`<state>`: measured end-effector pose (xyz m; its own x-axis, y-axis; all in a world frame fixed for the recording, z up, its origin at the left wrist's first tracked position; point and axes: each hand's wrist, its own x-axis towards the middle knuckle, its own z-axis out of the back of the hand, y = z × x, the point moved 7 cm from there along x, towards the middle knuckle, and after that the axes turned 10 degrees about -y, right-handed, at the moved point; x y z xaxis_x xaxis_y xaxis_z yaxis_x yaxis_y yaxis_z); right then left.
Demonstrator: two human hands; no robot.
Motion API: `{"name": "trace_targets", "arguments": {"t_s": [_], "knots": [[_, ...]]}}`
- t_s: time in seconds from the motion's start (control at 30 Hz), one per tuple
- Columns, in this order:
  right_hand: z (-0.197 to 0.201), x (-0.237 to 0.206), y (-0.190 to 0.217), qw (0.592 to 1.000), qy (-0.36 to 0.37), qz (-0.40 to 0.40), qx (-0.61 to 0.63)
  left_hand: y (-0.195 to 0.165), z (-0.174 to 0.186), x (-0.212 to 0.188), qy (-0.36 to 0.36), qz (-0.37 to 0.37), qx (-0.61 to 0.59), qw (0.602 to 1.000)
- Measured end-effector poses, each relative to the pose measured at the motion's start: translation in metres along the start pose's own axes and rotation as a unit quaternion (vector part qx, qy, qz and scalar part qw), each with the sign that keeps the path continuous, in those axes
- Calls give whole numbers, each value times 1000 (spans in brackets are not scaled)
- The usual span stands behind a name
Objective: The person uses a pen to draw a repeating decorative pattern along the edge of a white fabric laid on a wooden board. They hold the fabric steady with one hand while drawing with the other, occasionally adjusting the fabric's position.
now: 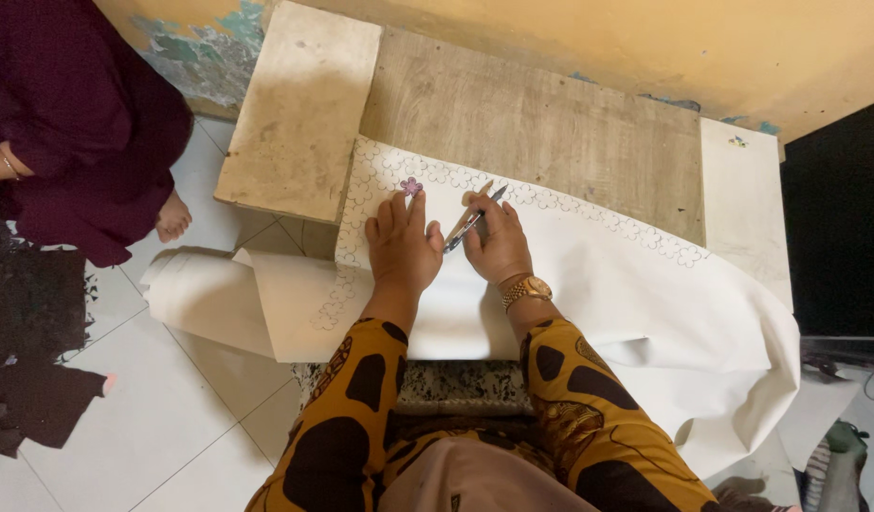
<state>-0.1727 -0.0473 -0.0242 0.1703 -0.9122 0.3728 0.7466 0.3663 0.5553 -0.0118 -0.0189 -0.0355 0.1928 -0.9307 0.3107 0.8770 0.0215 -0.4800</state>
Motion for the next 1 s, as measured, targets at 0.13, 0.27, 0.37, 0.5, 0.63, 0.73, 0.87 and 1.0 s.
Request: {"name": "trace_targets", "arguments": {"t_s": [0.13, 0.27, 0.37, 0.5, 0.63, 0.73, 0.87, 1.0], "knots": [[0, -1, -3, 1000, 4, -17, 2, 1, -3, -1, -23, -13, 19, 999], [2, 0, 2, 1000, -10, 10, 3, 1, -7, 1, -5, -14, 29, 999], [2, 0, 1, 1000, 4, -10, 2, 1, -8, -1, 23, -4, 24, 999], [4, 1, 3, 1000, 7, -21, 2, 0, -3, 1, 23, 1, 14, 1000], [3, 2, 4, 1000, 9, -14, 5, 0, -5, 3, 39, -1, 42, 998], [2, 1, 2, 1000, 8, -18, 0, -1, -4, 2, 23, -5, 47, 999], [2, 1, 2, 1000, 7, -16, -7, -1, -3, 2, 25, -6, 46, 999], [1, 1, 2, 1000, 10, -21, -11, -1, -1, 2, 32, -4, 46, 998]]}}
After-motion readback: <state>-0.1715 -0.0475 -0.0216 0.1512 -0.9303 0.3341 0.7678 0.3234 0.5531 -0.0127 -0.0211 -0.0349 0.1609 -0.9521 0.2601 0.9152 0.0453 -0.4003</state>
